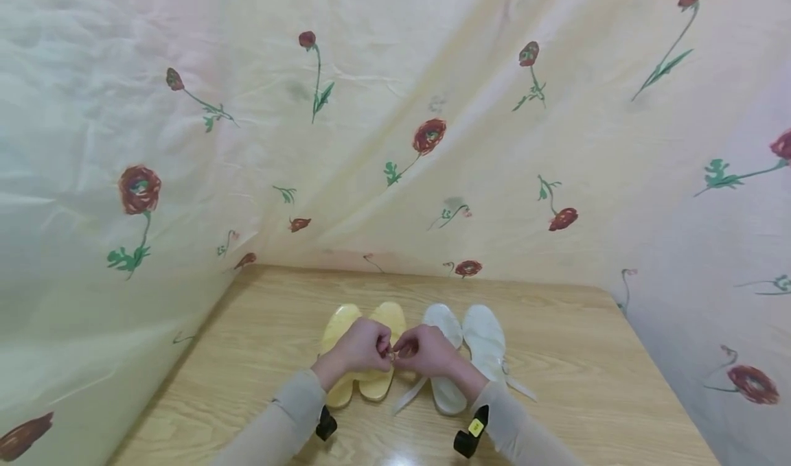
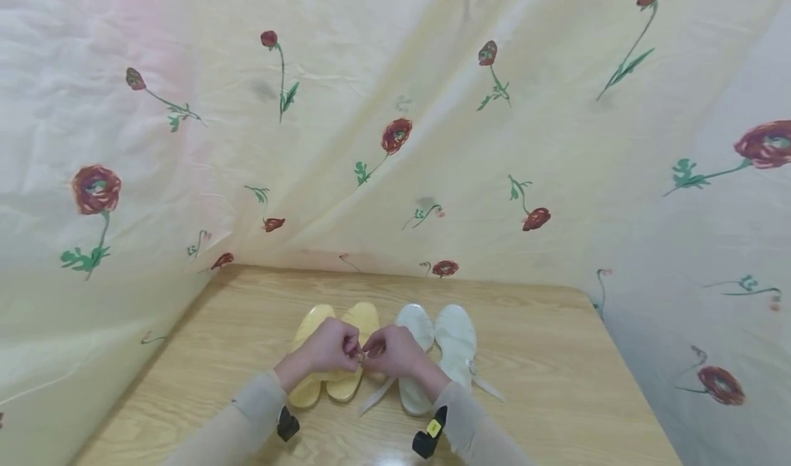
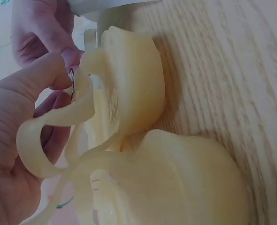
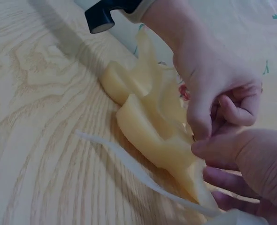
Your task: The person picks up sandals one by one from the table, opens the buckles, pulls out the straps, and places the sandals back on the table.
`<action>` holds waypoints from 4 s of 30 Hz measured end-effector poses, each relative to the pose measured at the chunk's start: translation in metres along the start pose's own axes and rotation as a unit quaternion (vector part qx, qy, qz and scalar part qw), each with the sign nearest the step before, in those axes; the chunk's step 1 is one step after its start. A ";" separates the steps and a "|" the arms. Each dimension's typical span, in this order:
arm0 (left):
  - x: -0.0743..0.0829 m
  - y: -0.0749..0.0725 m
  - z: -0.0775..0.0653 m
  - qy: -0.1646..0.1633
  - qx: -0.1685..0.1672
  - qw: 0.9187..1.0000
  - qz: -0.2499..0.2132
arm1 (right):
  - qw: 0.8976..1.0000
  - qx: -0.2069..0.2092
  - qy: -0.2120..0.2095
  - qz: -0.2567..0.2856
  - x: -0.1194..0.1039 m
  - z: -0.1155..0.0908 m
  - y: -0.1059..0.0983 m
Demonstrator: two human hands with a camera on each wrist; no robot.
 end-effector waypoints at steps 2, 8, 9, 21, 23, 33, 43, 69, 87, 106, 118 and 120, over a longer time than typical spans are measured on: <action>0.003 0.000 0.001 0.009 0.002 1.000 0.020 | 1.000 0.005 -0.011 0.006 0.002 -0.001 0.000; 0.004 0.004 0.004 0.017 0.005 0.999 0.036 | 0.999 0.019 -0.046 -0.001 0.001 -0.002 -0.001; 0.005 0.005 0.004 0.020 0.002 0.999 0.034 | 0.999 0.019 -0.049 -0.004 0.001 -0.002 -0.001; -0.006 0.009 0.006 0.009 -0.025 0.999 -0.034 | 0.999 0.001 -0.038 0.003 0.001 0.000 0.002; -0.008 0.008 0.006 -0.004 -0.040 0.997 -0.058 | 0.999 0.000 -0.039 0.006 0.000 0.000 0.002; 0.001 0.001 0.014 -0.030 -0.097 0.995 -0.009 | 1.000 -0.005 -0.012 0.011 0.001 0.000 0.004; 0.004 0.000 0.018 -0.006 -0.117 0.993 0.014 | 0.999 0.008 0.041 0.015 0.002 0.000 0.000; -0.003 0.005 0.009 -0.011 -0.090 0.995 -0.028 | 0.999 0.015 0.031 0.027 0.001 -0.003 0.000; -0.008 0.010 -0.002 -0.033 -0.031 0.998 -0.050 | 1.000 -0.004 0.009 0.024 0.011 -0.007 -0.002; -0.014 0.014 0.004 -0.053 -0.031 0.993 -0.101 | 0.999 0.010 0.020 0.039 0.019 -0.007 0.008; -0.007 0.001 0.011 -0.044 -0.062 0.995 -0.060 | 0.998 0.027 0.032 0.049 0.022 -0.006 0.008; -0.008 0.001 0.010 -0.041 -0.066 0.995 -0.060 | 0.998 0.025 0.027 0.045 0.021 -0.006 0.009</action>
Point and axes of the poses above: each hand's wrist, its own z-axis towards the middle knuckle, its own y-axis out of the palm, x = y × z, the point moved 4 cm from there along z, towards the middle knuckle, and after that the axes turned 6 degrees about -x, right-handed, at the moved point
